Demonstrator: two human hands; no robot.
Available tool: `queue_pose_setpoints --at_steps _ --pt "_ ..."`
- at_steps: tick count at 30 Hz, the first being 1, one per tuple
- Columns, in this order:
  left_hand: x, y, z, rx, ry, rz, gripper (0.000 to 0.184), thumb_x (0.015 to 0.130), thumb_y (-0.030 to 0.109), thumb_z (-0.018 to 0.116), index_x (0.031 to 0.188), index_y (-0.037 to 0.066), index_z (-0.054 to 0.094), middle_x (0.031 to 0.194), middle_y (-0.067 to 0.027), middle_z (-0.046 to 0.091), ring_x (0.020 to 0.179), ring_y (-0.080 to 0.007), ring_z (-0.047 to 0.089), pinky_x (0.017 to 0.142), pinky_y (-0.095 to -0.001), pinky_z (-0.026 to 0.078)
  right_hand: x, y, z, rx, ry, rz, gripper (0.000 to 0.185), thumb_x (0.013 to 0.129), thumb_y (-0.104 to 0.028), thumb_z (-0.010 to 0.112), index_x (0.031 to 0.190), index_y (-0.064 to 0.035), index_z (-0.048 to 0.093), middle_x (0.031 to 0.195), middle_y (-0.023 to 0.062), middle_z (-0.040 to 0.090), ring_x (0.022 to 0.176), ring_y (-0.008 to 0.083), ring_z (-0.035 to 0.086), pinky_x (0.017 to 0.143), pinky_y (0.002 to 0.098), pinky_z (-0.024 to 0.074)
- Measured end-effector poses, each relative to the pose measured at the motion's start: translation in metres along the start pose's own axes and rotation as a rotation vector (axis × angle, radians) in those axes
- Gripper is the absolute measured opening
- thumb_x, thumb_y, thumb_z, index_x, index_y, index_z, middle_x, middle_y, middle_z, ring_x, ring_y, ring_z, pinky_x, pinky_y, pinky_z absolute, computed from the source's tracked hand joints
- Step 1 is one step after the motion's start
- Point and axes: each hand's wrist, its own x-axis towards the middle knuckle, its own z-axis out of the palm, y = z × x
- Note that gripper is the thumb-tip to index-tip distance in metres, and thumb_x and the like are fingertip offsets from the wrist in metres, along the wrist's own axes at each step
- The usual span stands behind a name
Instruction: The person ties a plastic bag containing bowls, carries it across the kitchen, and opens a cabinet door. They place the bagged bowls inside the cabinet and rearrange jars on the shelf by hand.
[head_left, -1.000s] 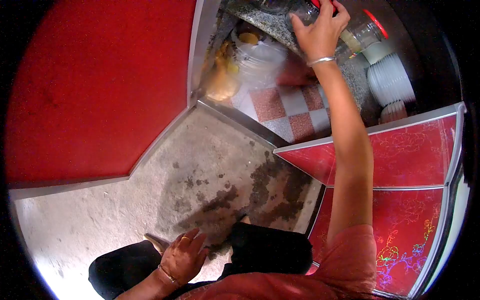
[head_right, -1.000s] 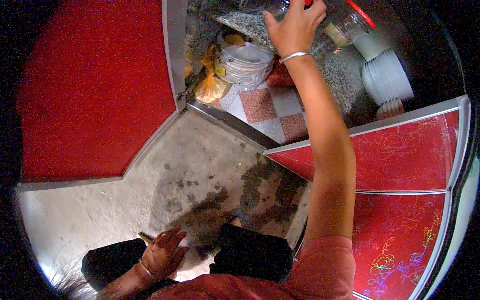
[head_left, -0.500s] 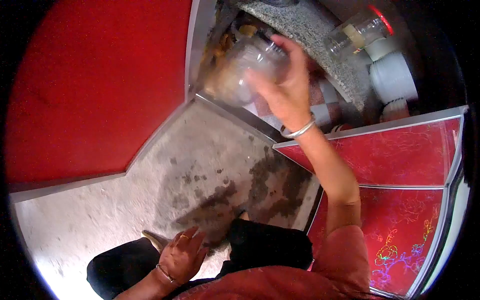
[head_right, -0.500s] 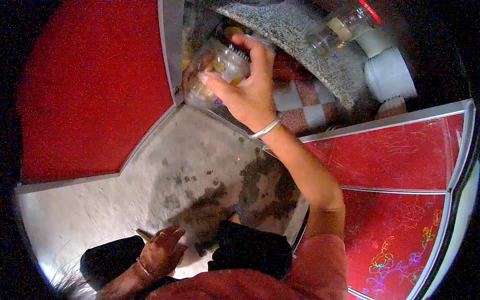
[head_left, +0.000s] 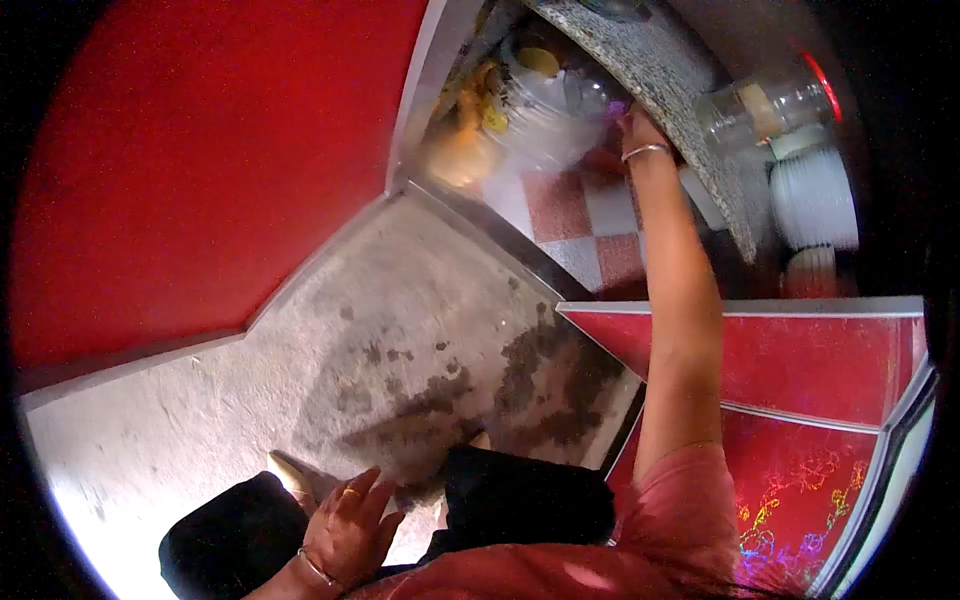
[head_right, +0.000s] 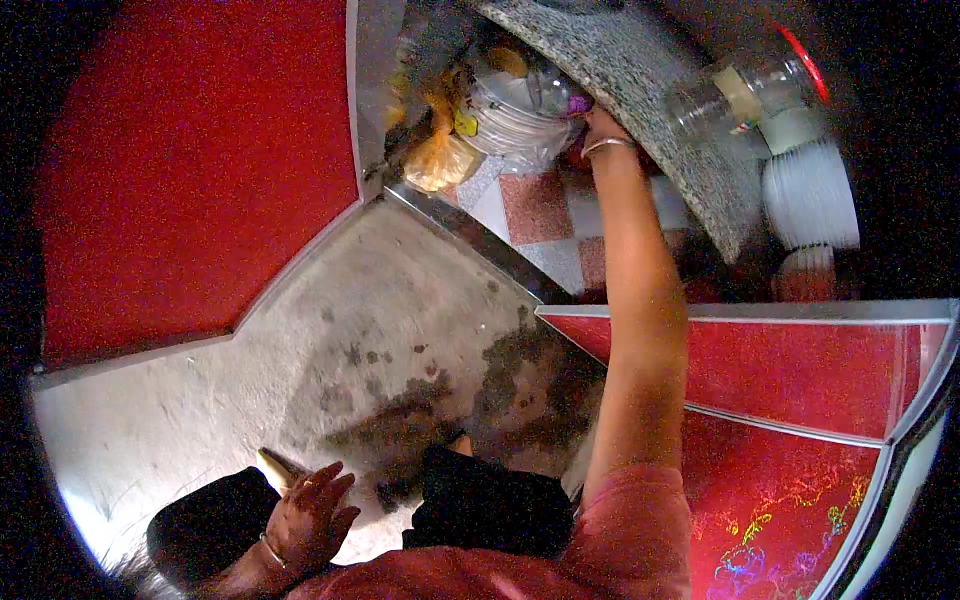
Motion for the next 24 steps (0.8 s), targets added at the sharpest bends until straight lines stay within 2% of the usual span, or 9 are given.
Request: queue_pose_setpoints --at_steps 10,17,20,24 --pt "-0.004 -0.009 0.014 0.049 0.044 -0.032 0.039 0.078 0.02 0.063 0.111 0.002 0.054 0.116 -0.0196 0.053 0.104 -0.0357 0.052 0.089 -0.0418 0.043 0.076 0.028 0.009 -0.082 -0.032 -0.09 0.038 0.081 -0.024 0.056 0.115 -0.0081 0.051 0.107 0.0116 0.054 0.088 0.0238 0.055 0.073 0.0373 0.0459" --pt "0.002 -0.003 0.008 -0.033 0.038 -0.122 0.04 0.079 0.022 0.061 0.113 0.003 0.053 0.117 -0.0207 0.053 0.105 -0.0377 0.052 0.089 -0.0433 0.043 0.083 0.046 0.026 -0.262 -0.09 -0.209 0.042 0.083 -0.03 0.052 0.118 -0.007 0.05 0.109 0.0143 0.055 0.092 0.0277 0.055 0.077 0.0394 0.0447" --pt "-0.004 -0.007 0.017 0.099 0.157 -0.043 0.037 0.084 0.021 0.058 0.118 0.004 0.051 0.119 -0.0161 0.052 0.102 -0.0345 0.051 0.086 -0.0436 0.042 0.08 0.05 0.026 -0.364 -0.113 -0.265 0.044 0.083 -0.033 0.05 0.119 -0.0065 0.05 0.11 0.0154 0.055 0.093 0.0294 0.055 0.078 0.0403 0.0441" --pt "-0.005 -0.01 0.021 0.069 0.184 -0.035 0.037 0.084 0.021 0.058 0.118 0.006 0.051 0.119 -0.0146 0.053 0.101 -0.0339 0.052 0.085 -0.0435 0.042 0.073 0.05 0.024 -0.489 -0.154 -0.336 0.047 0.084 -0.037 0.048 0.12 -0.0059 0.049 0.111 0.0169 0.056 0.095 0.0317 0.055 0.081 0.0415 0.0434"
